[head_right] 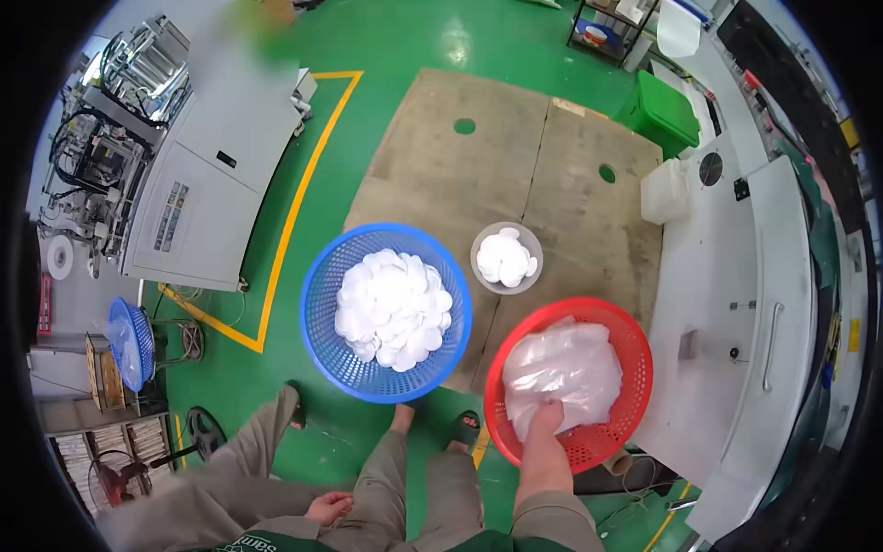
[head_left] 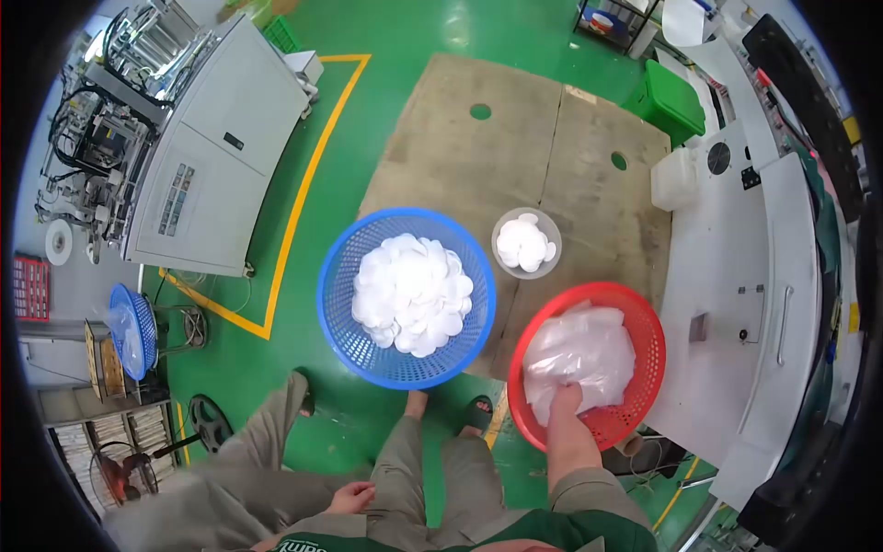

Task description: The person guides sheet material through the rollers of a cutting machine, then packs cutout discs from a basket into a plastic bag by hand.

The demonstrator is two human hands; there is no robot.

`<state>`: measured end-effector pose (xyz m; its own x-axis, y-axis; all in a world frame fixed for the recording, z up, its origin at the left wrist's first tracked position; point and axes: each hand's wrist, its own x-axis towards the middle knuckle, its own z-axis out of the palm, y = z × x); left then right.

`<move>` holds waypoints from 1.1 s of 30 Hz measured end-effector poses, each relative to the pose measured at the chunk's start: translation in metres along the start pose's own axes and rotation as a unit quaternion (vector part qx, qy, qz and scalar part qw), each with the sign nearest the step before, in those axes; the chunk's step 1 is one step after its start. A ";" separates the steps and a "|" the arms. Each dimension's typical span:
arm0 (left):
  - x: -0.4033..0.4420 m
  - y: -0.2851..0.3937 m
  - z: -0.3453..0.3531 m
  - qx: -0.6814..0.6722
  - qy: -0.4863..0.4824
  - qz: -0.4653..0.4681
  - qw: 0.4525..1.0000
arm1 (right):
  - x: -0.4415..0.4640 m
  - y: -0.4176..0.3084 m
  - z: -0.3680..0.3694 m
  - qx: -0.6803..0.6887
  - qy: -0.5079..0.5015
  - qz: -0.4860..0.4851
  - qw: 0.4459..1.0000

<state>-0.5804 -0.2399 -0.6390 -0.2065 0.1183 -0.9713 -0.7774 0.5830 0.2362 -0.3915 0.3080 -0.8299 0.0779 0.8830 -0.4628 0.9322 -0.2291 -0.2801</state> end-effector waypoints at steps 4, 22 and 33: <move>-0.015 0.030 0.011 0.037 0.034 0.005 0.999 | 0.001 -0.016 -0.043 0.001 0.068 -0.002 0.998; -0.102 0.219 0.189 0.044 -0.316 0.022 0.947 | -0.219 -0.122 -0.227 0.401 -0.039 -0.274 0.873; -0.317 0.323 0.180 -0.285 -0.439 0.272 0.808 | -0.357 -0.150 -0.375 0.480 -0.509 -0.083 0.710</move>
<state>-0.6591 0.0557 -0.2604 -0.3029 0.9022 -0.3069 -0.9127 -0.1820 0.3658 -0.4262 0.1808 -0.3077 -0.7564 0.2884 -0.5871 0.1909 -0.7612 -0.6198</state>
